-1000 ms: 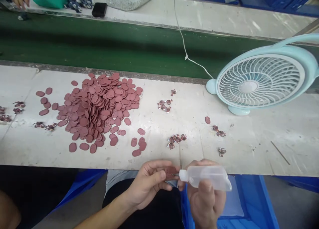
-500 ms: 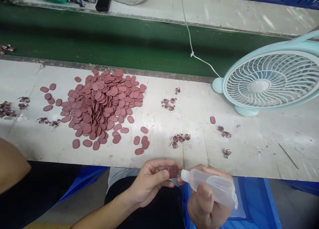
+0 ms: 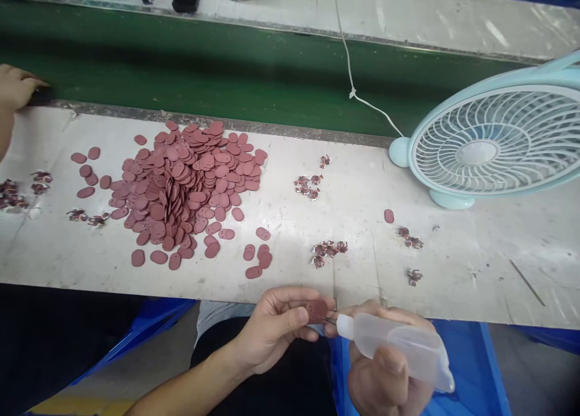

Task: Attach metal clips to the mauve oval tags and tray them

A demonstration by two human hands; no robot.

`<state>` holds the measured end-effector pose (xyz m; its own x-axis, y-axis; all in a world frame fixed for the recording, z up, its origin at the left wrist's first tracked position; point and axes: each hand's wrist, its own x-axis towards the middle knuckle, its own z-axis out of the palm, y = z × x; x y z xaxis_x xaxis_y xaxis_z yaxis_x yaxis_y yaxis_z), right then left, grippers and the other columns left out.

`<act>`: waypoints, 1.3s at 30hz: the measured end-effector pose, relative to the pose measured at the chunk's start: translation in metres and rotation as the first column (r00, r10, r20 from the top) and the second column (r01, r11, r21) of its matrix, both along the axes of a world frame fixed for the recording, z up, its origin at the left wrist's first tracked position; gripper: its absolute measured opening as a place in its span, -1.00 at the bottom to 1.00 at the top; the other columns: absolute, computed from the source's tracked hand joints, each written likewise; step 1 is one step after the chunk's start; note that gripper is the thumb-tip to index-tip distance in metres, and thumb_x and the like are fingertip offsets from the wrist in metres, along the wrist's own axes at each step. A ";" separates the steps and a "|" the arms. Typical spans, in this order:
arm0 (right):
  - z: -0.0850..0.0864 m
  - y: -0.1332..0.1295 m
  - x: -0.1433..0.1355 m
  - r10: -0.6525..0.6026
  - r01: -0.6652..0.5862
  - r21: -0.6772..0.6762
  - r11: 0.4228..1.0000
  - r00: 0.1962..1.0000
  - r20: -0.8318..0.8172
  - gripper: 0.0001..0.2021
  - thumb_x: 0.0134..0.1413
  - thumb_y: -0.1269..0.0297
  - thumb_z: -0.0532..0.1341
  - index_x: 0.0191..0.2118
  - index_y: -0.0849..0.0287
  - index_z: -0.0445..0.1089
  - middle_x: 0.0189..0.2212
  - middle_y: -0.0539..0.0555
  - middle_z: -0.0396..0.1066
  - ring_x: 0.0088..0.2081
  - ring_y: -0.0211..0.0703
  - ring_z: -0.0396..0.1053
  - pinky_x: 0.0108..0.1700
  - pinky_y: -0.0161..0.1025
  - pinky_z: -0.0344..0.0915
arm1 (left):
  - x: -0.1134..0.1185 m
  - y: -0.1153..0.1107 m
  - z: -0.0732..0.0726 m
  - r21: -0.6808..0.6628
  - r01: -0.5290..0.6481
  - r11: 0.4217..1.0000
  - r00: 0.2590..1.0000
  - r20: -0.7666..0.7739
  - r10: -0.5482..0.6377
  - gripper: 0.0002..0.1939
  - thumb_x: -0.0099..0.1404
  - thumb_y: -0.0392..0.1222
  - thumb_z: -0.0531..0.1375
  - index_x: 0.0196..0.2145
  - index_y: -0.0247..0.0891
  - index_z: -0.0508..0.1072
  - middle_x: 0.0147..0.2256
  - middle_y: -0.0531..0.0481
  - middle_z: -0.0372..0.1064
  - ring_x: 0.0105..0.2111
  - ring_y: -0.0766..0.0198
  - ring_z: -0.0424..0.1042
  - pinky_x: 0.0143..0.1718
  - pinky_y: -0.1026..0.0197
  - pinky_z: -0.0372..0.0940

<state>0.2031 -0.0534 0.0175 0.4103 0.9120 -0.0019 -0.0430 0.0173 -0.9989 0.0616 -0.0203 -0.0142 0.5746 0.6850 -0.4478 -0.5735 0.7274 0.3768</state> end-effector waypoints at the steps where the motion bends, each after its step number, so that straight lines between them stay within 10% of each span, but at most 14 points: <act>1: 0.002 0.003 -0.001 -0.061 0.059 0.100 0.993 0.998 0.016 -0.77 0.28 0.02 0.16 -0.04 -0.03 0.30 -0.53 0.03 0.39 -0.51 0.12 0.45 -0.50 0.06 0.38 | 0.000 0.000 0.000 0.000 -0.001 1.000 1.000 0.003 0.001 -0.76 0.25 -0.22 0.39 -0.10 -0.20 0.66 -0.06 -0.19 0.63 -0.25 0.20 0.65 -0.32 0.38 0.48; 13: 0.004 -0.001 -0.003 -0.093 0.099 0.089 0.991 0.993 -0.070 -0.77 0.24 0.10 0.27 -0.03 -0.06 0.35 -0.40 0.09 0.48 -0.39 0.11 0.50 -0.37 0.04 0.41 | -0.001 -0.001 0.000 -0.005 -0.003 1.000 1.000 0.018 0.003 -0.77 0.27 -0.26 0.37 -0.10 -0.21 0.65 -0.07 -0.19 0.63 -0.22 0.22 0.65 -0.31 0.40 0.49; 17: 0.009 0.006 0.015 -0.024 0.035 0.021 0.999 0.925 -0.380 -0.77 0.20 0.00 0.28 -0.09 -0.08 0.38 -0.44 0.03 0.47 -0.45 0.01 0.49 -0.46 -0.07 0.46 | -0.001 0.000 -0.001 0.010 -0.010 1.000 1.000 0.024 0.010 -0.77 0.28 -0.27 0.36 -0.09 -0.21 0.64 -0.04 -0.19 0.62 -0.13 0.15 0.64 -0.28 0.38 0.49; 19: 0.004 0.015 0.036 0.000 -0.026 -0.030 0.999 0.744 -0.668 -0.75 0.20 0.00 0.25 -0.09 -0.03 0.38 -0.44 0.01 0.44 -0.49 -0.11 0.47 -0.55 -0.21 0.45 | -0.002 0.001 0.000 0.018 -0.014 1.000 0.999 0.031 0.014 -0.77 0.29 -0.27 0.35 -0.08 -0.19 0.64 -0.03 -0.18 0.62 -0.09 0.13 0.63 -0.27 0.38 0.49; 24: -0.044 0.041 0.094 0.115 -0.063 0.119 0.991 -0.066 -0.991 -0.72 0.30 0.29 0.15 0.07 0.20 0.22 -0.39 0.01 0.36 -0.40 -0.33 0.48 -0.48 -0.52 0.48 | -0.007 0.003 0.001 0.016 -0.019 1.000 1.000 -0.005 0.019 -0.79 0.29 -0.25 0.36 -0.10 -0.18 0.65 -0.04 -0.15 0.63 -0.08 0.14 0.63 -0.27 0.40 0.49; 27: -0.066 0.046 0.108 0.204 -0.100 0.230 0.968 -0.219 -0.954 -0.76 0.33 0.34 0.14 0.06 0.24 0.20 -0.41 -0.01 0.34 -0.38 -0.32 0.50 -0.46 -0.53 0.49 | -0.011 0.005 -0.001 -0.003 -0.028 1.000 0.999 -0.046 0.028 -0.79 0.30 -0.25 0.35 -0.10 -0.19 0.65 -0.02 -0.16 0.62 -0.07 0.13 0.62 -0.27 0.40 0.48; 29: -0.067 0.042 0.102 0.219 -0.076 0.224 0.972 -0.071 -0.973 -0.67 0.32 0.18 0.20 0.07 0.26 0.24 -0.41 -0.02 0.33 -0.42 -0.35 0.47 -0.54 -0.59 0.42 | -0.015 0.005 -0.003 -0.014 -0.038 0.999 0.997 -0.069 0.037 -0.78 0.31 -0.25 0.34 -0.08 -0.20 0.64 -0.01 -0.17 0.61 -0.05 0.12 0.61 -0.27 0.41 0.48; 32: -0.055 0.034 0.082 0.132 -0.097 0.090 0.991 0.667 -0.733 -0.61 0.29 -0.06 0.19 0.02 0.15 0.38 -0.43 -0.05 0.30 -0.54 -0.36 0.33 -0.73 -0.54 0.26 | -0.019 0.006 -0.006 -0.025 -0.056 0.998 0.994 -0.096 0.054 -0.79 0.31 -0.25 0.34 -0.08 -0.23 0.64 0.00 -0.20 0.60 -0.05 0.12 0.61 -0.27 0.40 0.47; 34: -0.049 0.035 0.070 0.093 -0.106 -0.039 0.994 0.963 -0.253 -0.76 0.28 0.08 0.23 -0.06 0.06 0.48 -0.36 0.00 0.36 -0.48 -0.29 0.35 -0.66 -0.44 0.32 | -0.021 0.007 -0.006 -0.029 -0.067 0.997 0.992 -0.110 0.063 -0.79 0.32 -0.25 0.33 -0.08 -0.23 0.64 0.00 -0.20 0.60 -0.06 0.13 0.61 -0.28 0.40 0.47; 36: -0.047 0.043 0.064 0.171 -0.141 -0.133 0.981 0.954 0.247 -0.80 0.25 0.27 0.27 -0.04 0.04 0.52 -0.17 0.11 0.42 -0.26 -0.14 0.44 -0.37 -0.25 0.50 | -0.021 0.007 -0.006 -0.034 -0.068 0.997 0.991 -0.118 0.064 -0.79 0.32 -0.25 0.33 -0.08 -0.23 0.64 0.01 -0.21 0.60 -0.06 0.13 0.61 -0.29 0.40 0.46; 39: -0.054 0.059 0.066 0.303 -0.176 -0.248 0.953 0.602 0.738 -0.70 0.31 0.34 0.14 0.08 0.11 0.49 -0.01 0.22 0.40 -0.04 0.05 0.42 0.01 0.06 0.44 | -0.021 0.007 -0.005 -0.038 -0.063 0.997 0.992 -0.111 0.059 -0.79 0.32 -0.25 0.32 -0.08 -0.24 0.63 0.01 -0.22 0.60 -0.07 0.13 0.61 -0.30 0.41 0.46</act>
